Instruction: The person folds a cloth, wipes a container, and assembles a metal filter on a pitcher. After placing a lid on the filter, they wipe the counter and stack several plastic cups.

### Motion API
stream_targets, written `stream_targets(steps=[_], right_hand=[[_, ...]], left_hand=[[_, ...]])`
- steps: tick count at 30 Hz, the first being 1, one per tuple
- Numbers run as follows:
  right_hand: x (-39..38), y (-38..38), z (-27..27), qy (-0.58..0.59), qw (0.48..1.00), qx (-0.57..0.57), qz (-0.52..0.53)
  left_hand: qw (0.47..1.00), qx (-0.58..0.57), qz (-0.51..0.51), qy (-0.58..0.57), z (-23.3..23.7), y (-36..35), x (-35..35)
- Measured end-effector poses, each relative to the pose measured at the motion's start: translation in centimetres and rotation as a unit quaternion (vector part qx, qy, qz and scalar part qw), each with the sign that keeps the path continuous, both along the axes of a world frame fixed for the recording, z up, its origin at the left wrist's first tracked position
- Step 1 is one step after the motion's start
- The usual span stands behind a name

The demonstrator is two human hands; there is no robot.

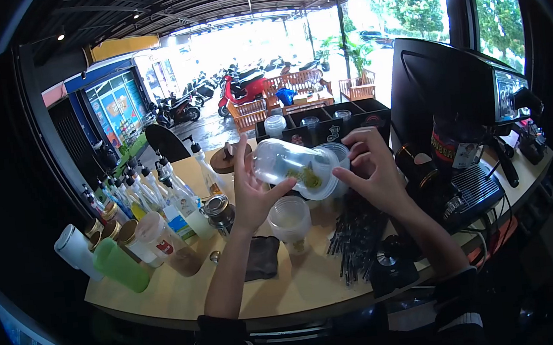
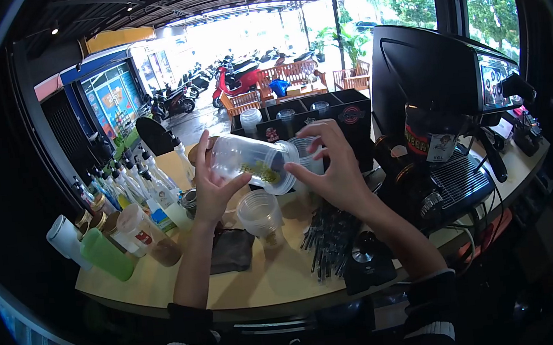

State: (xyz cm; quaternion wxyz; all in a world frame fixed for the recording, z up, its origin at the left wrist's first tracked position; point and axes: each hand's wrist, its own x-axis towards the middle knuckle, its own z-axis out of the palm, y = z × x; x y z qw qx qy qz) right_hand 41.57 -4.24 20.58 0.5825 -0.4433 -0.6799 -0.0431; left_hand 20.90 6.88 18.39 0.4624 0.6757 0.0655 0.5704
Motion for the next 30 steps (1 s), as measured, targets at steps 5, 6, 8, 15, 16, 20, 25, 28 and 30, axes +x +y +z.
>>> stream_targets(steps=[5, 6, 8, 15, 16, 20, 25, 28, 30], right_hand=[[-3.0, 0.2, 2.2, -0.165, 0.986, 0.022, 0.009], [-3.3, 0.5, 2.1, -0.165, 0.986, 0.022, 0.007], [-3.8, 1.4, 1.9, -0.216, 0.972, 0.047, -0.076], [-0.3, 6.3, 3.2, -0.163, 0.979, 0.066, -0.103], [1.1, 7.8, 4.1, -0.145, 0.976, 0.084, -0.142], [7.5, 14.3, 6.7, -0.078, 0.977, 0.104, -0.171], [13.1, 21.0, 5.4, -0.080, 0.972, 0.052, -0.215], [14.6, 23.3, 4.7, -0.105, 0.971, 0.024, -0.213], [15.7, 24.7, 4.4, -0.093, 0.971, -0.026, -0.220]], left_hand=[[0.979, 0.157, 0.103, 0.078, 1.5, -0.3, 1.9], [0.963, 0.193, 0.148, 0.114, 1.8, -0.8, 2.2], [0.955, 0.211, 0.171, 0.116, 1.8, -1.2, 2.8], [0.922, 0.241, 0.276, 0.125, 0.1, -0.7, 3.0], [0.923, 0.242, 0.273, 0.125, -0.7, -0.1, 2.8], [0.932, 0.179, 0.118, 0.291, -4.5, 1.6, 2.5], [0.865, 0.234, 0.113, 0.429, -6.3, 1.4, 2.7], [0.850, 0.257, 0.128, 0.442, -6.1, 1.3, 2.7], [0.851, 0.255, 0.122, 0.443, -6.2, 1.4, 2.9]])
